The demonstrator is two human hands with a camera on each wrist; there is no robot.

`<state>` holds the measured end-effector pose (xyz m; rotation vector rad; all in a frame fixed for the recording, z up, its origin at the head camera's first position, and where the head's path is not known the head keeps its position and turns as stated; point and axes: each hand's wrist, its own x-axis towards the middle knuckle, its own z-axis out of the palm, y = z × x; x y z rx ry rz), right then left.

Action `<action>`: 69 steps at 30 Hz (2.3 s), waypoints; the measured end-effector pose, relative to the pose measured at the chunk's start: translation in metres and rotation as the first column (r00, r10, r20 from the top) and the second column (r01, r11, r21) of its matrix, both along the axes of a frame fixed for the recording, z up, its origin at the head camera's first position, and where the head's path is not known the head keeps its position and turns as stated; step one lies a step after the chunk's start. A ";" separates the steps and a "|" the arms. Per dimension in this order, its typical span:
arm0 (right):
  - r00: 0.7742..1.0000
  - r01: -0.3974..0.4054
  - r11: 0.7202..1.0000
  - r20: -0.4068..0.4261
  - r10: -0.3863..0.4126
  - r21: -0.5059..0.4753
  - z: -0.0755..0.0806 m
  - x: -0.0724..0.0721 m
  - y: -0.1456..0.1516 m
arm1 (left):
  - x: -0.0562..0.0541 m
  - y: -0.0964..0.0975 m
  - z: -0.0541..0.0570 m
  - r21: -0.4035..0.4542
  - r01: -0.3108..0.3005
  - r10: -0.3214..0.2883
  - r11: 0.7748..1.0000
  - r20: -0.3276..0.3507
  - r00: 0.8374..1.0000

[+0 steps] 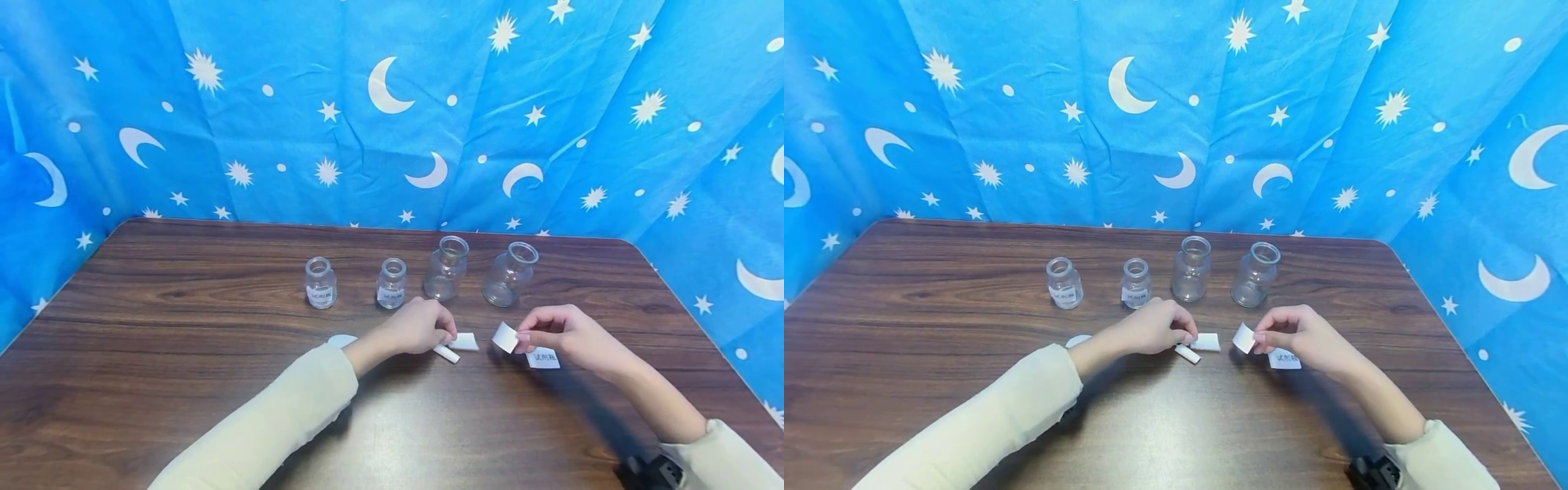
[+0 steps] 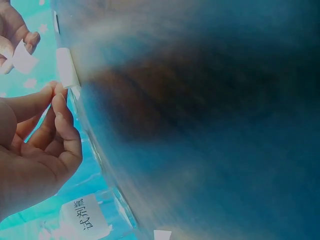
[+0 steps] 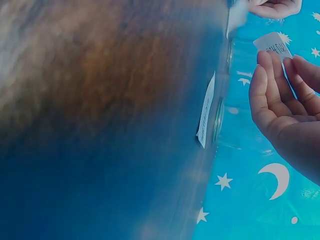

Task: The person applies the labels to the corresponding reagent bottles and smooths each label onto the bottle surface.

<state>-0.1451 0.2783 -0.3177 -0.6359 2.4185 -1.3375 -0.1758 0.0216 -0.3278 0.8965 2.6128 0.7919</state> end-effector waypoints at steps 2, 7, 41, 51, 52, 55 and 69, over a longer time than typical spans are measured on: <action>1.000 -0.009 1.000 0.002 0.009 -0.008 -0.001 0.000 -0.001 | 0.000 0.000 -0.001 0.000 0.001 -0.001 1.000 0.002 1.000; 1.000 -0.016 0.999 -0.008 0.015 -0.043 0.000 -0.001 -0.005 | -0.001 0.001 0.001 0.049 -0.013 0.013 0.999 -0.009 1.000; 0.997 0.000 0.980 -0.074 -0.015 -0.200 0.008 -0.004 -0.050 | 0.007 -0.001 0.010 0.413 -0.109 0.053 0.904 0.145 0.988; 0.965 0.196 0.972 -0.152 -0.215 -0.133 0.002 -0.006 -0.053 | 0.005 -0.004 0.009 0.416 -0.119 0.065 0.901 0.141 0.988; 0.960 0.210 0.970 -0.164 -0.229 -0.126 0.001 -0.007 -0.054 | 0.005 -0.005 0.009 0.417 -0.118 0.064 0.901 0.141 0.988; 0.954 0.231 0.965 -0.169 -0.249 -0.121 -0.002 -0.009 -0.056 | 0.004 -0.005 0.009 0.417 -0.117 0.065 0.901 0.136 0.989; 0.909 0.320 0.945 -0.257 -0.327 -0.069 -0.008 -0.023 -0.074 | -0.007 -0.004 0.003 0.383 -0.251 0.243 0.889 0.072 0.967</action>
